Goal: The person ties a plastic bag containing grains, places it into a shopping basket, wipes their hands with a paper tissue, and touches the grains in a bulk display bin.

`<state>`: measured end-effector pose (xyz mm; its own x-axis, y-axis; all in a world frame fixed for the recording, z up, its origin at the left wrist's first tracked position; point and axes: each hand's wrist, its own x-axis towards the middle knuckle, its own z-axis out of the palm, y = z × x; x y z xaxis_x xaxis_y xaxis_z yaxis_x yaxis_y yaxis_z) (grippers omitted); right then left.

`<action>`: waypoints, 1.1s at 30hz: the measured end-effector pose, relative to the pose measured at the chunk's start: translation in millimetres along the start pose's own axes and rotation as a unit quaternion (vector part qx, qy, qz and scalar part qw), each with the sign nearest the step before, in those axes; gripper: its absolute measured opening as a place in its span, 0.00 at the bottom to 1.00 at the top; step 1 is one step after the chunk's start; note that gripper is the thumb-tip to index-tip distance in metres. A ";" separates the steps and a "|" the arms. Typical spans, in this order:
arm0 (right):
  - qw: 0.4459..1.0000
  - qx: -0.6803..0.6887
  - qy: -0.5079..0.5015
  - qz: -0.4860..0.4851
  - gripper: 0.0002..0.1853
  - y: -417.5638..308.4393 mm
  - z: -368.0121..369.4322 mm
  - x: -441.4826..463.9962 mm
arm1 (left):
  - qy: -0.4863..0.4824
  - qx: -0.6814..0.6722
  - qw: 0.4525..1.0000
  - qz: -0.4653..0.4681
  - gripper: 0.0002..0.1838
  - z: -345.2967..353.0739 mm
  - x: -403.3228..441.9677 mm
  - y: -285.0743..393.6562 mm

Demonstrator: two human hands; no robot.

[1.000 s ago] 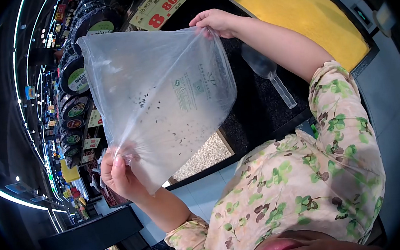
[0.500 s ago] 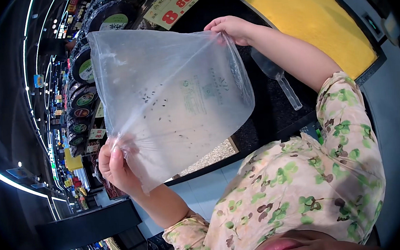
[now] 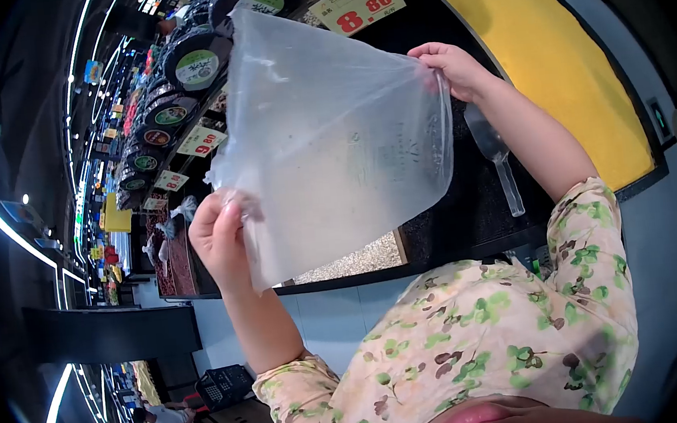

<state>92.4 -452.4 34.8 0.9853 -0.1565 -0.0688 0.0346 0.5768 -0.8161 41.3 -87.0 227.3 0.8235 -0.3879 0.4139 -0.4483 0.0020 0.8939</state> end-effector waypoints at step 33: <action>0.993 -0.073 0.040 -0.079 0.12 3.5 81.4 -57.0 | -0.047 0.011 0.996 -0.079 0.10 -134.9 -65.8 -102.9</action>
<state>50.0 -376.2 82.5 0.9532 -0.3013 0.0257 0.1564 0.4184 -0.8947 80.2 62.6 131.4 0.8489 -0.4663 0.2487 -0.3234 -0.0862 0.9423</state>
